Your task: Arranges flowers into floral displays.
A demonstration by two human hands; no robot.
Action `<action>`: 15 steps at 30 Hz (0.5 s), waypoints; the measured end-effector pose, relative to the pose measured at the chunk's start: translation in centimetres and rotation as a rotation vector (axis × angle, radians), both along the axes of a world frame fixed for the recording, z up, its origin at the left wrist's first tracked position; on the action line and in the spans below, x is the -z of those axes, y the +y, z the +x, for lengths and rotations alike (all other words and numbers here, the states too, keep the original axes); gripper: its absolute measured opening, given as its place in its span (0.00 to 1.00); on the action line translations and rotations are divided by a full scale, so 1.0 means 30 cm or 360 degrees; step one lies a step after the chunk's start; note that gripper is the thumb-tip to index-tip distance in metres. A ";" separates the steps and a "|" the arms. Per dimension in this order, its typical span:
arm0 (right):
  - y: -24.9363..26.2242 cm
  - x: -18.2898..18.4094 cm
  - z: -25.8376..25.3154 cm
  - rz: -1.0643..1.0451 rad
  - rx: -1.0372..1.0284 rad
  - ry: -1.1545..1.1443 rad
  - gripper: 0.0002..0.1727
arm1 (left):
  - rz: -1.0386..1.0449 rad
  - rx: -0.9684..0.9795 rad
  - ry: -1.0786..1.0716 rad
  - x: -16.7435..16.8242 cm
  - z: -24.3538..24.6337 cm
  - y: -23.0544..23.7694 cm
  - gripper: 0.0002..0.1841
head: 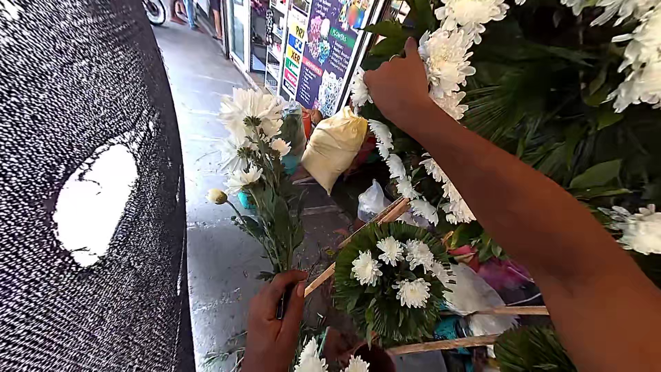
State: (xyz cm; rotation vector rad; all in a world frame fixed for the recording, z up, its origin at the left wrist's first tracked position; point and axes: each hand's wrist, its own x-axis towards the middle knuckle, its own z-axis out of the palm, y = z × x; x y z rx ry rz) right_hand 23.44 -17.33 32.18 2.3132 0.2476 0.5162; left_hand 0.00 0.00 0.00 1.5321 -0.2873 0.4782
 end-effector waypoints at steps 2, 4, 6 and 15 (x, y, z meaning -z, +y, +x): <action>0.002 0.008 -0.005 0.0028 0.0078 0.0006 0.11 | -0.0007 0.0011 0.0014 0.002 0.004 -0.008 0.12; 0.007 0.016 -0.007 0.0101 0.0144 0.0008 0.11 | -0.0032 0.0030 0.0004 0.005 0.007 -0.012 0.12; 0.020 0.018 -0.011 0.0161 0.0186 -0.0016 0.10 | -0.0051 0.0047 0.0012 0.007 0.007 -0.008 0.12; 0.041 0.036 0.007 0.0364 0.0366 -0.0047 0.10 | -0.0037 -0.0054 0.0010 0.028 0.004 0.024 0.15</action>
